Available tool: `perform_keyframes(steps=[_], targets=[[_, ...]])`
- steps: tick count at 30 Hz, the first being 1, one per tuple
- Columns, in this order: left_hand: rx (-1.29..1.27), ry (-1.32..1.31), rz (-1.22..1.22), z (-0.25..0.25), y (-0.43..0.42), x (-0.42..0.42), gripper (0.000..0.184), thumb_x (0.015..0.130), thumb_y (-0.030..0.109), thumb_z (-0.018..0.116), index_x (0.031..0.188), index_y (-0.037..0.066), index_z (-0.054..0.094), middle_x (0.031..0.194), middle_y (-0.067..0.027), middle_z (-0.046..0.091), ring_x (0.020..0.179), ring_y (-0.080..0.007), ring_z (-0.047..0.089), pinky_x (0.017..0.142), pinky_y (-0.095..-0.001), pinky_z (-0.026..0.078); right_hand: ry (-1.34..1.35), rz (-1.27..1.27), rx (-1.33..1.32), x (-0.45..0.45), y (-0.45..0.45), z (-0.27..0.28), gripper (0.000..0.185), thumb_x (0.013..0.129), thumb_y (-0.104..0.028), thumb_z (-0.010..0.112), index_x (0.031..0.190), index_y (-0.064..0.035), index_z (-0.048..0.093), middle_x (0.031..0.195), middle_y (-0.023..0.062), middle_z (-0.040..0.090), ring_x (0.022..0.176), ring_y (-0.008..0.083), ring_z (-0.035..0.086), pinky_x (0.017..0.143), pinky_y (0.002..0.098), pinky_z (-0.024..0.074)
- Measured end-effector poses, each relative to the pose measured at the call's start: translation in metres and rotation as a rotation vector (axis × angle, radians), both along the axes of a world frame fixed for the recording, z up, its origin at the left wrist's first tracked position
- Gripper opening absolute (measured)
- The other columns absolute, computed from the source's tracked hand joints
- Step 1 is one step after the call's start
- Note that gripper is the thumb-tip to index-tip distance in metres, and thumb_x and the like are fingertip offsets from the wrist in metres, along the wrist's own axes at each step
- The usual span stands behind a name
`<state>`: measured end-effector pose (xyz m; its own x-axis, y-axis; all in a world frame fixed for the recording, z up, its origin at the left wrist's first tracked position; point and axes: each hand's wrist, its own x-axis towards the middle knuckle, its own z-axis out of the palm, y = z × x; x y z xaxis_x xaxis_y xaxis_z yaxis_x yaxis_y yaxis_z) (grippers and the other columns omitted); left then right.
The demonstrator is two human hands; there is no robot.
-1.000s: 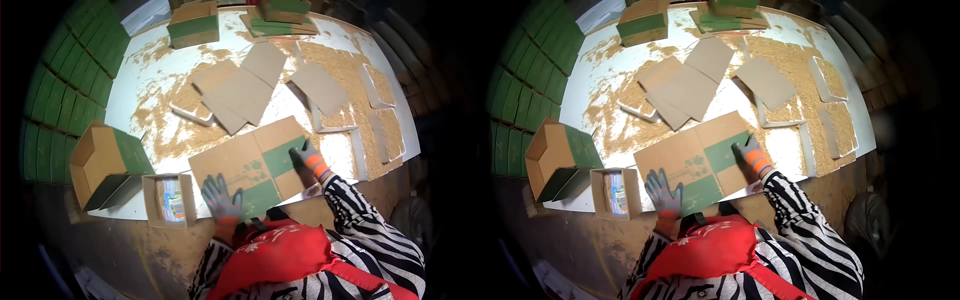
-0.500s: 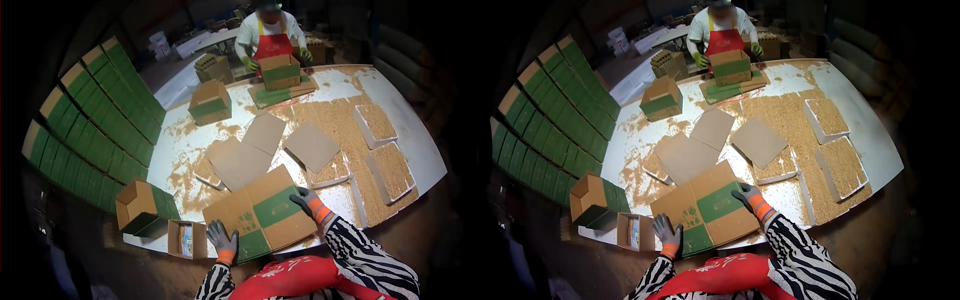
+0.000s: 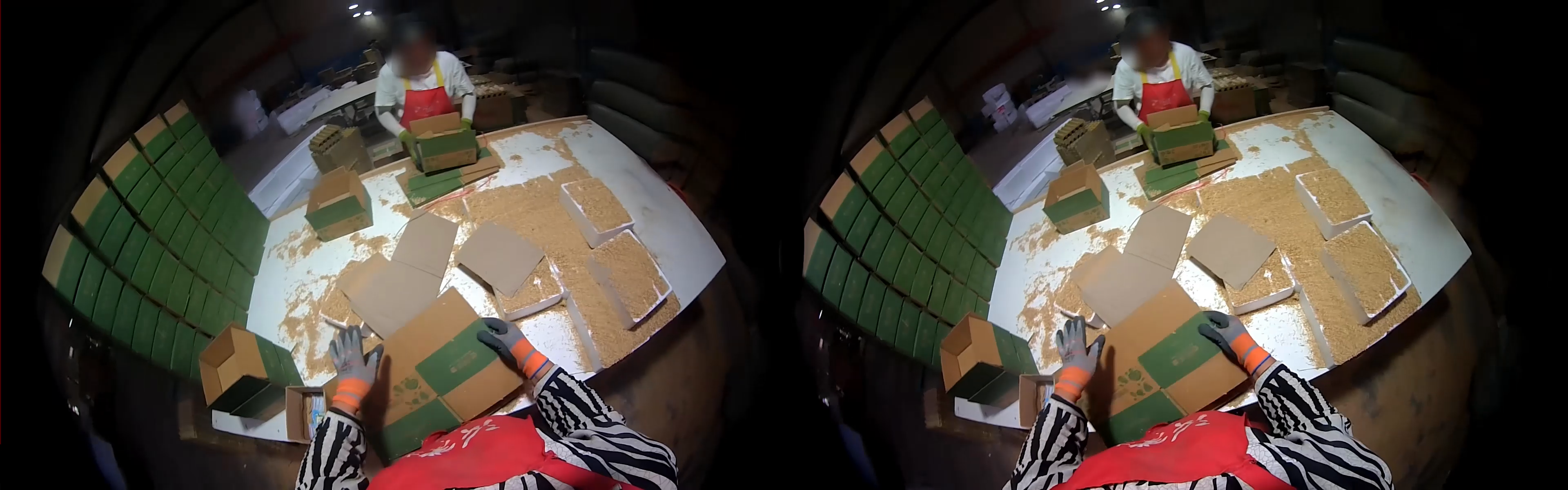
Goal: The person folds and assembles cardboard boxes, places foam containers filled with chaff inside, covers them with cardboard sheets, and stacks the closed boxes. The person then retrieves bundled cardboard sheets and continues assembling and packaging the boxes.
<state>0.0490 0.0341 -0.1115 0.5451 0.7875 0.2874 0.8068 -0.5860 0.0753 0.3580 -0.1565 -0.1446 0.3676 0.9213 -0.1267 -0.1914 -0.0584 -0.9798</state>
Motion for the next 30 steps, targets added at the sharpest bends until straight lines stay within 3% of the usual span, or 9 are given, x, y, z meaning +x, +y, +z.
perform_keyframes(steps=[3,5,8,10,16,20,24,28,30], targets=[[-0.657,-0.129,-0.207,0.121,-0.026,-0.007,0.039,0.093,0.025,0.049,0.121,-0.001,0.059,0.114,-0.0175,0.064,0.104,-0.0305,0.061,0.096,-0.0373,0.044,0.061,0.137,0.096,0.017,0.001,0.026,0.044,0.085,-0.024,0.070,0.120,-0.0006,0.058,0.110,0.0070,0.065,0.098,0.0126,0.059,0.087,0.0286,0.0481],[-1.048,-0.012,-0.402,0.148,-0.028,-0.025,0.036,0.094,0.012,0.046,0.125,-0.001,0.057,0.114,-0.0117,0.066,0.105,-0.0161,0.059,0.093,-0.0310,0.045,-0.050,0.154,0.155,0.026,0.007,0.027,0.041,0.086,-0.021,0.069,0.121,-0.0011,0.058,0.110,0.0067,0.065,0.099,0.0127,0.059,0.089,0.0290,0.0480],[-1.513,-0.026,-0.470,0.160,-0.058,-0.021,0.049,0.097,0.023,0.054,0.141,0.007,0.041,0.130,-0.0106,0.056,0.116,-0.0183,0.054,0.097,-0.0300,0.042,-0.226,0.116,0.200,0.031,0.024,-0.013,0.029,0.089,-0.009,0.063,0.117,-0.0033,0.061,0.113,0.0052,0.065,0.103,0.0126,0.058,0.094,0.0295,0.0460],[-1.072,0.255,-0.637,0.098,-0.061,-0.035,0.060,0.097,0.029,0.053,0.147,0.007,0.028,0.141,-0.0139,0.044,0.127,-0.0191,0.045,0.104,-0.0307,0.037,-0.483,0.082,-0.016,0.031,0.022,-0.046,0.027,0.089,-0.003,0.059,0.116,-0.0043,0.061,0.112,0.0046,0.065,0.103,0.0123,0.058,0.095,0.0295,0.0456],[-1.569,-0.216,-0.592,0.068,-0.080,-0.031,0.060,0.099,0.035,0.046,0.147,0.003,0.026,0.145,-0.0124,0.039,0.133,-0.0212,0.038,0.108,-0.0332,0.031,-0.359,-0.084,-0.075,0.007,0.002,-0.015,0.030,0.084,0.001,0.057,0.114,-0.0043,0.062,0.106,0.0051,0.067,0.097,0.0107,0.060,0.089,0.0267,0.0480],[-1.639,-0.205,-0.603,0.073,-0.074,-0.028,0.059,0.100,0.038,0.042,0.146,0.003,0.028,0.144,-0.0129,0.041,0.131,-0.0214,0.039,0.108,-0.0330,0.031,-0.937,-0.406,0.133,-0.037,0.000,0.059,0.071,0.079,-0.013,0.061,0.144,-0.0136,0.033,0.147,0.0176,0.033,0.133,0.0396,0.033,0.111,0.0443,0.0288],[-1.692,-0.217,-0.599,0.084,-0.069,-0.029,0.059,0.101,0.040,0.039,0.145,0.002,0.030,0.142,-0.0134,0.043,0.130,-0.0216,0.040,0.108,-0.0327,0.030,-1.430,0.103,0.250,-0.102,-0.002,0.132,0.063,0.091,-0.049,0.049,0.145,-0.0187,0.035,0.152,0.0164,0.025,0.139,0.0426,0.020,0.112,0.0582,0.0130],[-1.537,-0.227,-0.578,0.097,-0.057,-0.037,0.059,0.101,0.043,0.035,0.144,0.001,0.032,0.140,-0.0140,0.044,0.129,-0.0218,0.041,0.108,-0.0325,0.030,-1.412,0.256,0.328,-0.100,-0.027,0.124,0.061,0.086,-0.052,0.056,0.140,-0.0281,0.042,0.152,0.0124,0.028,0.140,0.0415,0.020,0.111,0.0610,0.0126],[-1.309,-0.328,-0.509,0.098,-0.044,-0.047,0.044,0.100,0.023,0.041,0.138,0.000,0.038,0.123,-0.0149,0.057,0.114,-0.0198,0.052,0.100,-0.0301,0.038,-1.412,0.296,0.354,-0.097,-0.041,0.120,0.059,0.085,-0.052,0.058,0.138,-0.0296,0.045,0.152,0.0118,0.028,0.140,0.0414,0.020,0.111,0.0616,0.0124]])
